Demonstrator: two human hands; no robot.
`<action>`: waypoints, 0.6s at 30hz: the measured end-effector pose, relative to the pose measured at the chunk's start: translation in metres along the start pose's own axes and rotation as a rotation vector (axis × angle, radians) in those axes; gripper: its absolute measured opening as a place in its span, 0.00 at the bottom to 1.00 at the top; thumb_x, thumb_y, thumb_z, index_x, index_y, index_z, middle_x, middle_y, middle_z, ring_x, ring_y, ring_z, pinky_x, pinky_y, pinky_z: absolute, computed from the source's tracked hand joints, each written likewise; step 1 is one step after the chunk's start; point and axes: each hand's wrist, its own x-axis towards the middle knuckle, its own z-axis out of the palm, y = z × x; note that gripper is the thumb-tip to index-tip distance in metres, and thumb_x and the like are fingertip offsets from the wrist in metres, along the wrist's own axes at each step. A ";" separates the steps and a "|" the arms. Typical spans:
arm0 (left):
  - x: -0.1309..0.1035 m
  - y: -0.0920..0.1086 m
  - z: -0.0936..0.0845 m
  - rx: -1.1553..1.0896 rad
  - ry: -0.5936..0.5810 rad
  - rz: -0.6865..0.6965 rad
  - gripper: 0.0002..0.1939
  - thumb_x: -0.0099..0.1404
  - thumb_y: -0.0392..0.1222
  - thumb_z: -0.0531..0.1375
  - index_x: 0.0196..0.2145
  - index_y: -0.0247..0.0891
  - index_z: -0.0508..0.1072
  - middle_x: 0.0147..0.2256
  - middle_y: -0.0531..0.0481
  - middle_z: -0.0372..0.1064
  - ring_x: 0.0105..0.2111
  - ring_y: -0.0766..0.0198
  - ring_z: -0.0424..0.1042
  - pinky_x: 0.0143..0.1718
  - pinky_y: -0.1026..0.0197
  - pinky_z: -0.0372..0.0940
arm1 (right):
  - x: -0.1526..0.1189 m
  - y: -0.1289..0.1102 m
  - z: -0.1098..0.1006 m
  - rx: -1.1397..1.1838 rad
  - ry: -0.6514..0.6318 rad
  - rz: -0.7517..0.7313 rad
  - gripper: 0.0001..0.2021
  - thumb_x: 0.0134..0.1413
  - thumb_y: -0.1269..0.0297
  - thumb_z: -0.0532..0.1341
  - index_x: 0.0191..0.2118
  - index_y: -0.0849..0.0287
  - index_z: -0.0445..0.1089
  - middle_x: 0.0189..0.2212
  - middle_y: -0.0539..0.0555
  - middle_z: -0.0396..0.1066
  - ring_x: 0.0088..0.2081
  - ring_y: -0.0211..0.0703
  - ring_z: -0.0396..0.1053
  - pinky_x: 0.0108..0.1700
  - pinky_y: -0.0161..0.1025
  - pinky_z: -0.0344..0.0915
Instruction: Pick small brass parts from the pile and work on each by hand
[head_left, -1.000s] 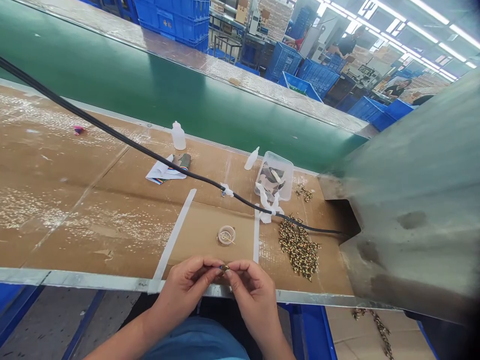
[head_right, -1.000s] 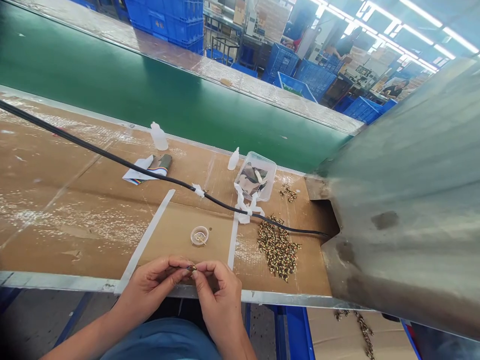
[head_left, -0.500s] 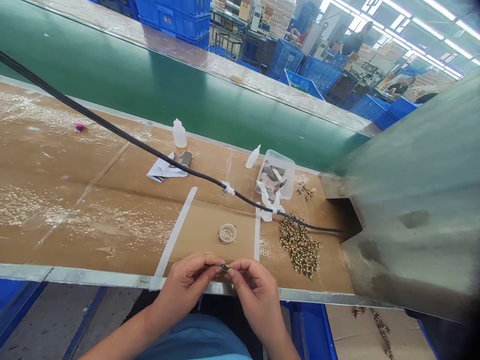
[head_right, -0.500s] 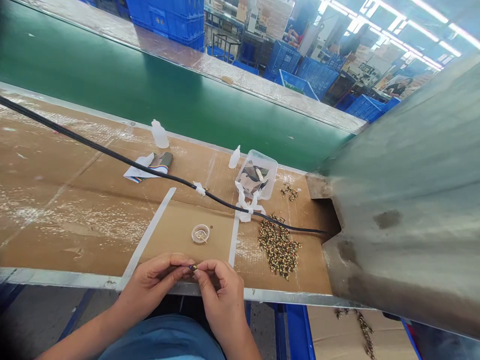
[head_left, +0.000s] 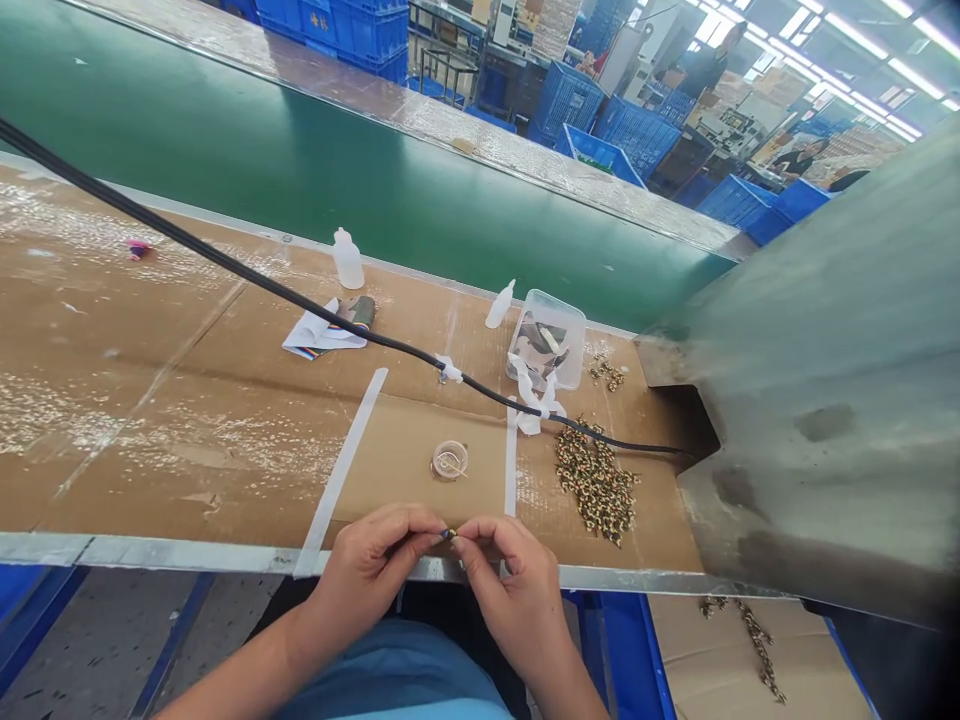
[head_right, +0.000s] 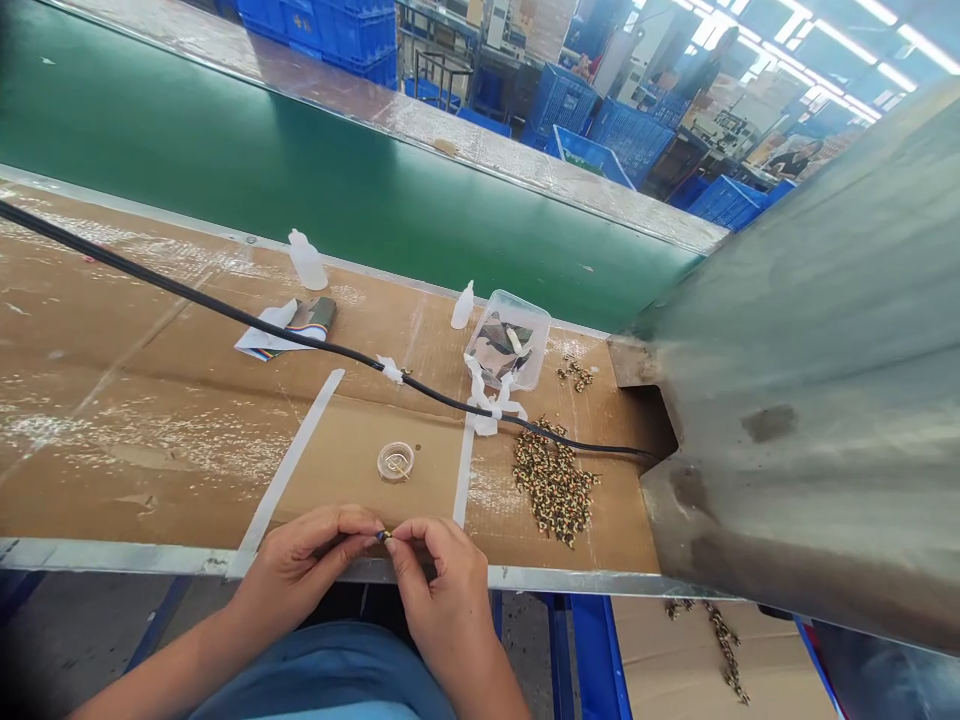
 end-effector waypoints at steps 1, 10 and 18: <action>0.000 0.000 0.000 0.004 -0.004 -0.004 0.06 0.65 0.36 0.56 0.37 0.42 0.72 0.33 0.53 0.74 0.34 0.68 0.73 0.38 0.67 0.67 | 0.000 0.000 -0.001 0.001 -0.004 0.004 0.05 0.56 0.65 0.58 0.33 0.56 0.71 0.29 0.50 0.72 0.32 0.38 0.70 0.34 0.33 0.65; -0.001 -0.001 0.001 0.073 -0.066 0.076 0.07 0.66 0.33 0.54 0.38 0.42 0.70 0.32 0.53 0.72 0.34 0.69 0.71 0.36 0.69 0.65 | -0.001 0.001 0.003 0.173 -0.038 0.189 0.08 0.55 0.62 0.58 0.30 0.59 0.71 0.26 0.50 0.73 0.28 0.38 0.69 0.31 0.33 0.64; -0.003 -0.002 0.001 0.102 -0.121 0.102 0.09 0.67 0.32 0.51 0.39 0.41 0.68 0.34 0.52 0.71 0.35 0.68 0.70 0.38 0.68 0.65 | -0.003 0.004 0.003 0.021 0.004 0.097 0.07 0.54 0.65 0.59 0.29 0.58 0.72 0.26 0.50 0.73 0.28 0.38 0.68 0.31 0.34 0.62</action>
